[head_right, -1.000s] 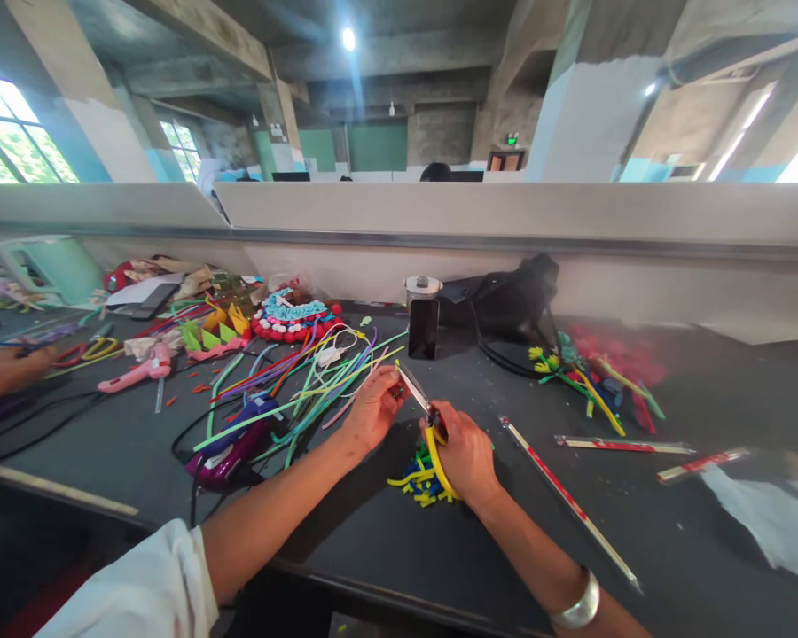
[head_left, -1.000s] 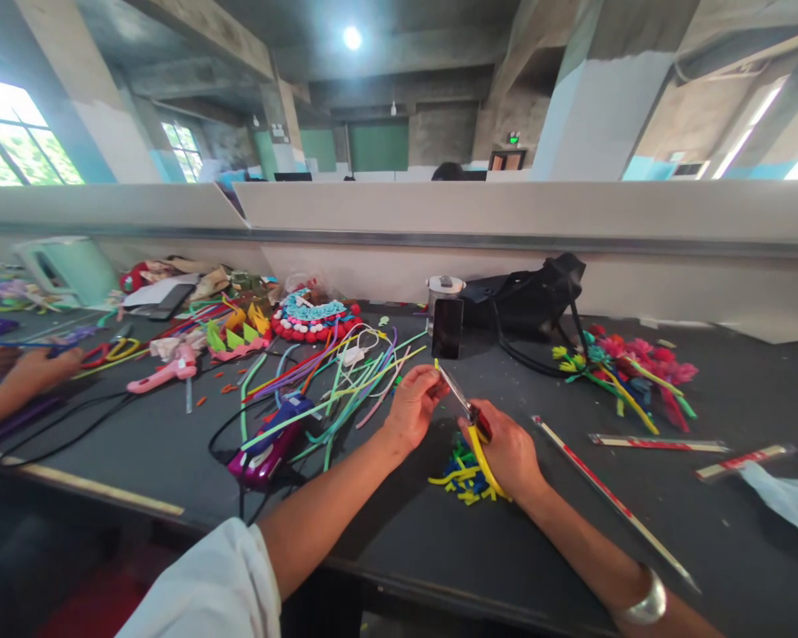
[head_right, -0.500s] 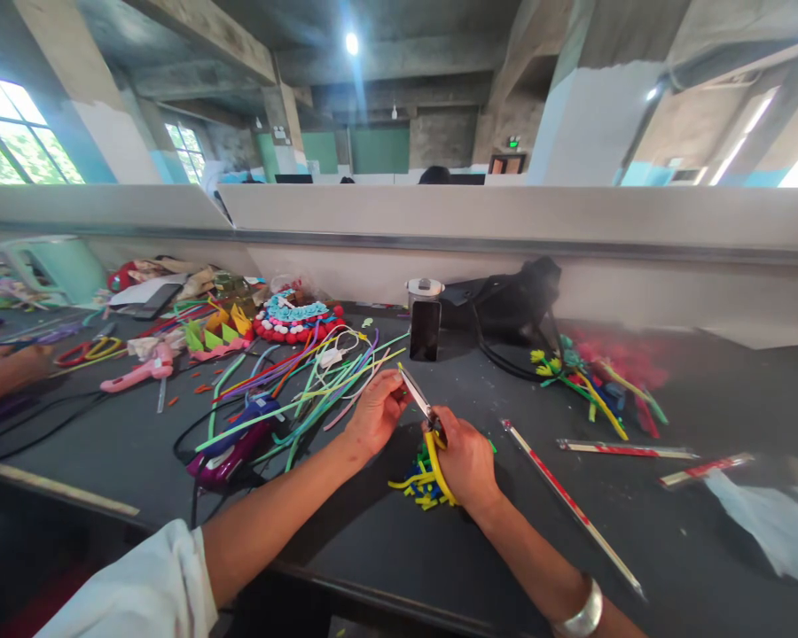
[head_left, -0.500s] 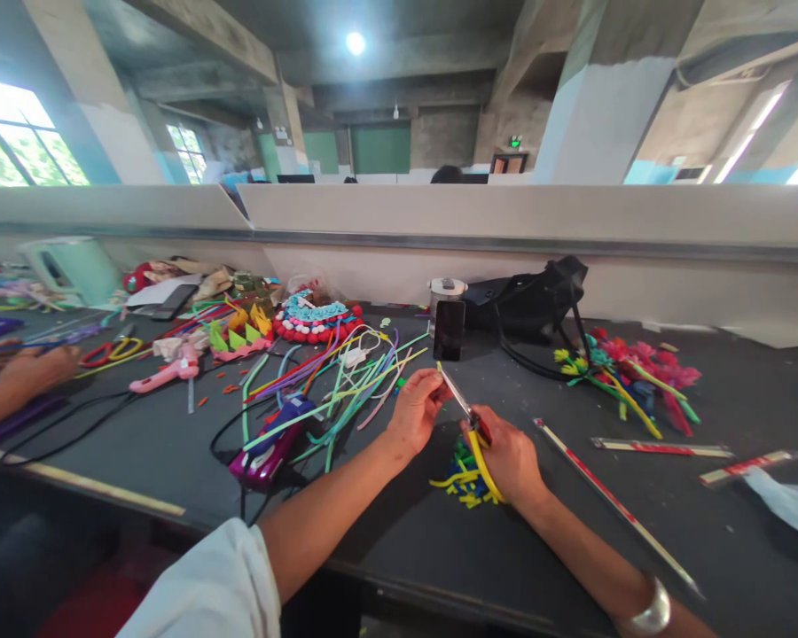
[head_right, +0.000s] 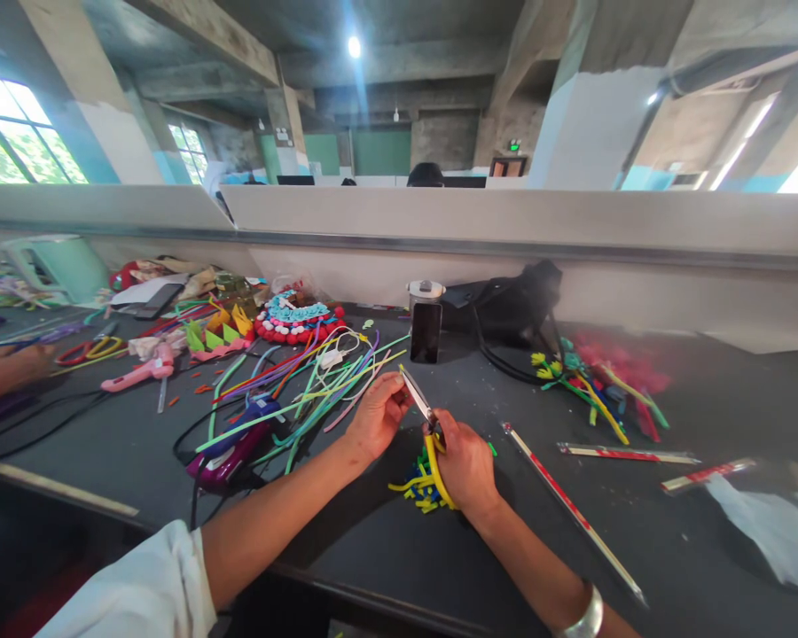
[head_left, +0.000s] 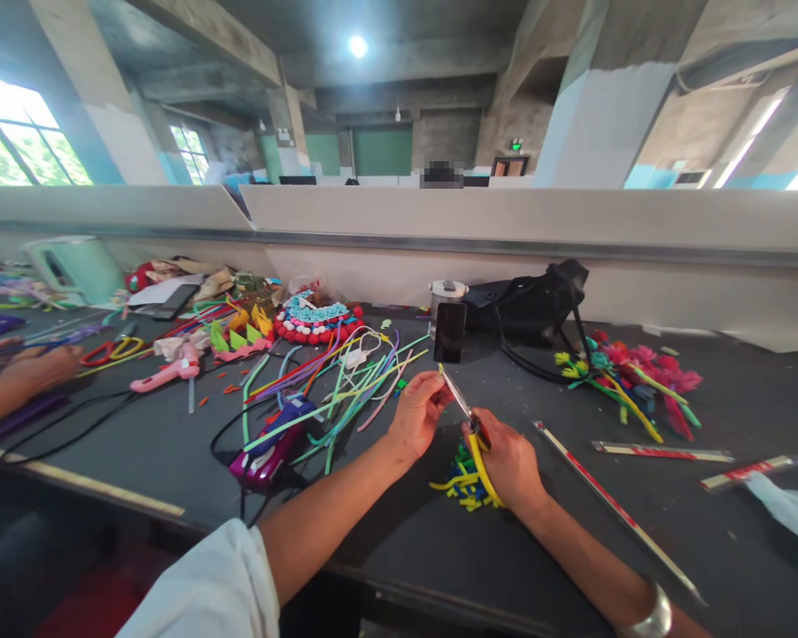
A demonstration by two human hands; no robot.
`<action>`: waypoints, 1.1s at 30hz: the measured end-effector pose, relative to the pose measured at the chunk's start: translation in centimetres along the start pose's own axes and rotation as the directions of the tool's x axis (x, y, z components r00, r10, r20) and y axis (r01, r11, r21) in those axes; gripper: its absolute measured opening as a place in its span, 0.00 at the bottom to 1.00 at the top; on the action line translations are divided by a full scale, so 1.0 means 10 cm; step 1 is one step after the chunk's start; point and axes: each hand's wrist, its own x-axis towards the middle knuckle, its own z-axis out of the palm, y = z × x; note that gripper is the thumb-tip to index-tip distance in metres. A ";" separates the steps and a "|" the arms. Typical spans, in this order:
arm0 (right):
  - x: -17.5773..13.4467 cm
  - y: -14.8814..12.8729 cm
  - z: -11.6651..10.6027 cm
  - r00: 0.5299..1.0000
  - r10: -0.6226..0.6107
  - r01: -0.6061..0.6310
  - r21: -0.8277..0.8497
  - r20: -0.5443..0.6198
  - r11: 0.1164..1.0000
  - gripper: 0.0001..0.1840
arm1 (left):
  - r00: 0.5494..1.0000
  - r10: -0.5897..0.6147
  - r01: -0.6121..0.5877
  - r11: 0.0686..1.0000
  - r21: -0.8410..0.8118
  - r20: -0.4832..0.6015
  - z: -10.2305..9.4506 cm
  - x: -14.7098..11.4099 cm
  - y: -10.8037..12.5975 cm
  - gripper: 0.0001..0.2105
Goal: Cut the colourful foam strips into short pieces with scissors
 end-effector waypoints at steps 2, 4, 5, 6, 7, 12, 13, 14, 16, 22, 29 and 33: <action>-0.01 0.01 0.02 1.000 -0.007 0.007 -0.007 -0.002 1.000 0.16 | 1.000 0.004 -0.004 1.000 -0.004 -0.001 0.00 0.00 0.00 0.07; -0.02 0.02 0.04 1.000 -0.015 0.015 -0.012 -0.002 1.000 0.16 | 1.000 0.012 -0.012 1.000 -0.007 0.002 0.00 0.00 -0.01 0.07; -0.03 0.03 0.05 1.000 -0.017 0.017 -0.019 0.000 1.000 0.15 | 1.000 0.015 -0.015 1.000 -0.009 0.000 0.00 0.00 -0.01 0.07; -0.03 0.03 0.05 1.000 -0.016 0.016 -0.030 0.003 0.999 0.15 | 1.000 0.016 -0.016 1.000 -0.008 -0.003 -0.01 0.00 -0.01 0.07; -0.04 0.03 0.05 1.000 -0.012 0.012 -0.042 0.006 0.999 0.15 | 1.000 0.016 -0.016 1.000 -0.003 -0.004 -0.01 0.00 -0.01 0.07; -0.04 0.03 0.03 1.000 0.003 -0.001 -0.051 0.030 0.999 0.14 | 1.000 0.021 -0.021 0.999 0.024 0.020 -0.01 0.00 0.00 0.06; -0.03 0.03 0.02 1.000 0.002 -0.001 -0.033 0.031 0.999 0.14 | 0.999 0.022 -0.022 1.000 0.019 0.028 -0.01 0.00 0.00 0.06; -0.03 0.03 0.01 1.000 0.002 -0.001 -0.010 0.031 1.000 0.13 | 0.999 0.022 -0.022 1.000 0.013 0.035 -0.01 0.00 0.00 0.06; -0.02 0.03 0.00 0.999 0.005 -0.006 0.034 0.038 0.999 0.13 | 0.999 0.019 -0.019 1.000 0.003 0.046 -0.01 -0.01 0.01 0.06; 0.01 -0.01 -0.03 0.998 0.039 -0.041 0.051 0.043 0.998 0.15 | 0.998 0.010 -0.009 1.000 -0.003 0.064 -0.02 -0.01 0.01 0.05; 0.04 0.00 -0.09 0.992 0.113 -0.120 0.168 0.050 0.978 0.15 | 0.993 -0.030 0.032 0.999 -0.019 0.110 -0.01 -0.01 0.04 0.05; 0.03 -0.01 -0.10 0.995 0.065 -0.078 0.170 0.077 0.982 0.15 | 0.991 -0.058 0.061 0.998 -0.022 0.119 0.01 -0.03 0.07 0.06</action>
